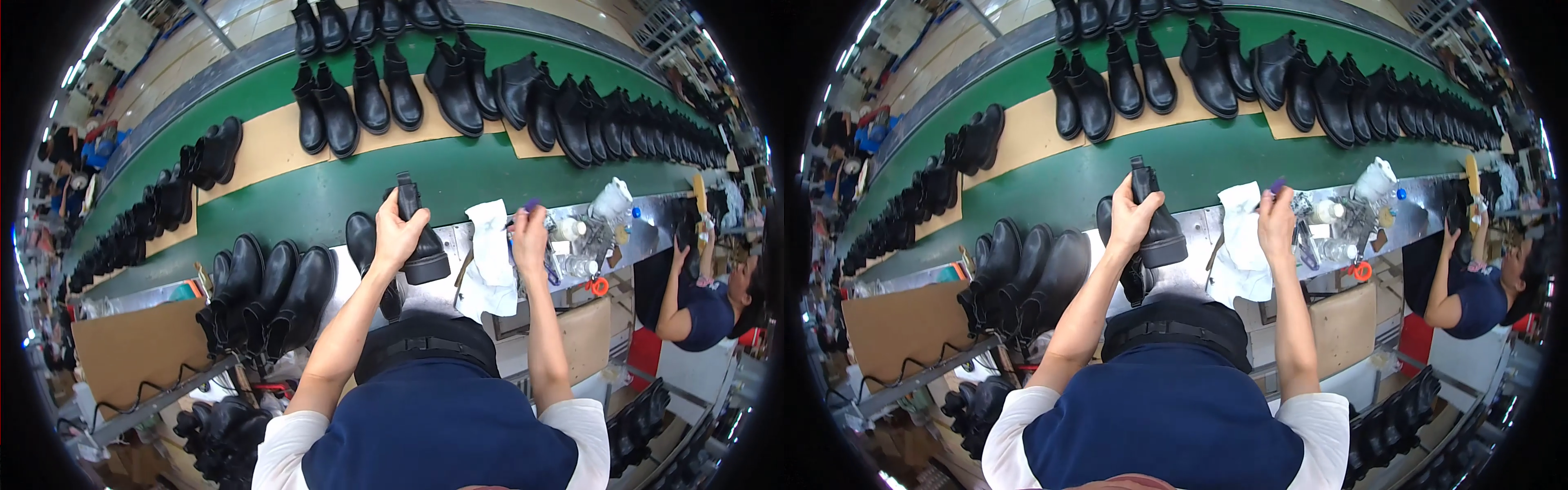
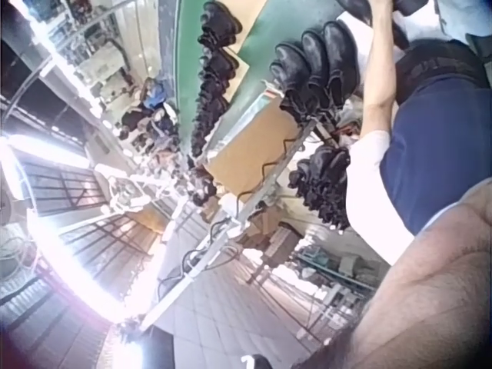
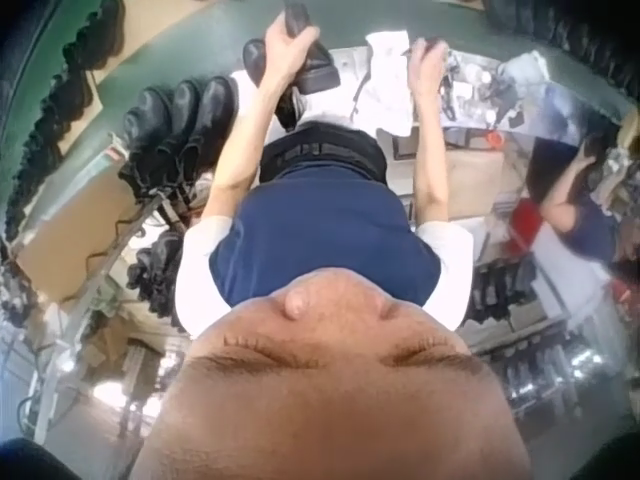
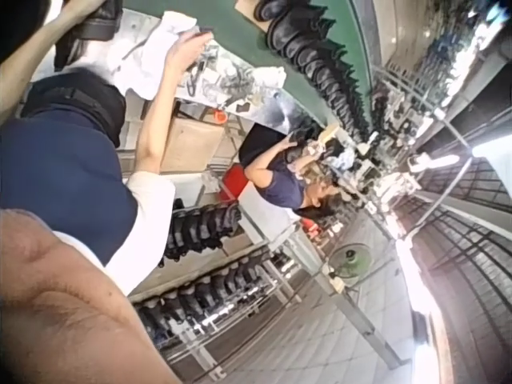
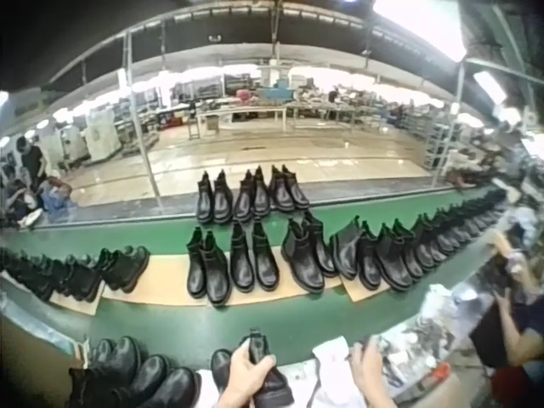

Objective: Inspecting and cleaning black boots on a conveyor belt in a shoe factory.

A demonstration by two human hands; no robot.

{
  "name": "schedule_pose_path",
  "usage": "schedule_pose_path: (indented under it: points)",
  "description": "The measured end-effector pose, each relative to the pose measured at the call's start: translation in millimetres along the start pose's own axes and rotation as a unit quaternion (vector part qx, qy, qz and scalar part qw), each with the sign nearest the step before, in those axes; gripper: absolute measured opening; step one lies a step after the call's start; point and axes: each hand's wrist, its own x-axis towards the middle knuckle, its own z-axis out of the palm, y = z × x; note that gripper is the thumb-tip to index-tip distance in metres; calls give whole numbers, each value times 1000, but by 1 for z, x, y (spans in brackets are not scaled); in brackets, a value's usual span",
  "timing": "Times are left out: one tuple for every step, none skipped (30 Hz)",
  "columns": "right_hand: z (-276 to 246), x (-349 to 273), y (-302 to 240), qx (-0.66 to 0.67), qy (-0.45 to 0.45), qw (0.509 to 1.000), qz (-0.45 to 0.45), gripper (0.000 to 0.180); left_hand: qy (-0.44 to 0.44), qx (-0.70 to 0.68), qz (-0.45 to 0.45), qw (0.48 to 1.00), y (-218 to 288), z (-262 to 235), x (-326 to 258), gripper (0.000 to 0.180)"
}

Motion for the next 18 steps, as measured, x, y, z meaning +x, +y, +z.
schedule_pose_path:
  points:
    - [-9,-8,-28,-1,-7,1000,-4,16,8,-2,-1,1000,0,0,2,26]
    - [-17,-18,-58,230,-50,972,11,17,1,-3,-7,1000,0,0,4,27]
    - [-22,-26,-80,448,-87,890,29,18,-11,-5,-11,1000,0,2,6,27]
    - [-23,-30,-95,445,-88,891,27,18,-11,-3,-18,1000,3,5,7,26]
    - [-21,-35,-108,463,-128,877,15,19,-8,-5,-17,1000,3,4,8,26]
    - [-18,-38,-115,480,-168,861,3,22,-4,5,-22,1000,1,4,10,25]
    - [-14,-41,-117,479,-171,861,2,22,0,16,-27,999,0,4,11,24]
    - [-10,-44,-118,467,-184,865,-3,25,4,14,-27,1000,0,4,11,24]
    - [-9,-47,-119,454,-196,869,-8,29,8,17,-23,1000,1,5,12,24]
    - [-9,-48,-118,442,-220,870,0,23,11,19,-18,1000,2,5,12,23]
    - [-9,-50,-118,441,-224,869,0,23,14,18,-18,1000,2,5,13,23]
    - [-7,-51,-117,424,-235,874,6,19,12,14,-15,1000,1,6,13,24]
    - [-6,-51,-117,407,-246,879,12,15,10,11,-12,1000,1,5,13,24]
    - [-9,-50,-122,403,-261,877,33,13,5,21,-21,1000,2,3,14,23]
    - [-9,-49,-123,402,-262,877,33,13,7,20,-21,1000,2,2,14,23]
    - [-10,-48,-123,335,-280,900,4,13,10,22,-15,1000,3,2,13,23]
    - [-10,-47,-123,266,-295,917,-25,14,12,25,-9,1000,4,3,13,22]
    - [-10,-48,-123,290,-289,912,12,14,12,23,-8,1000,3,4,14,22]
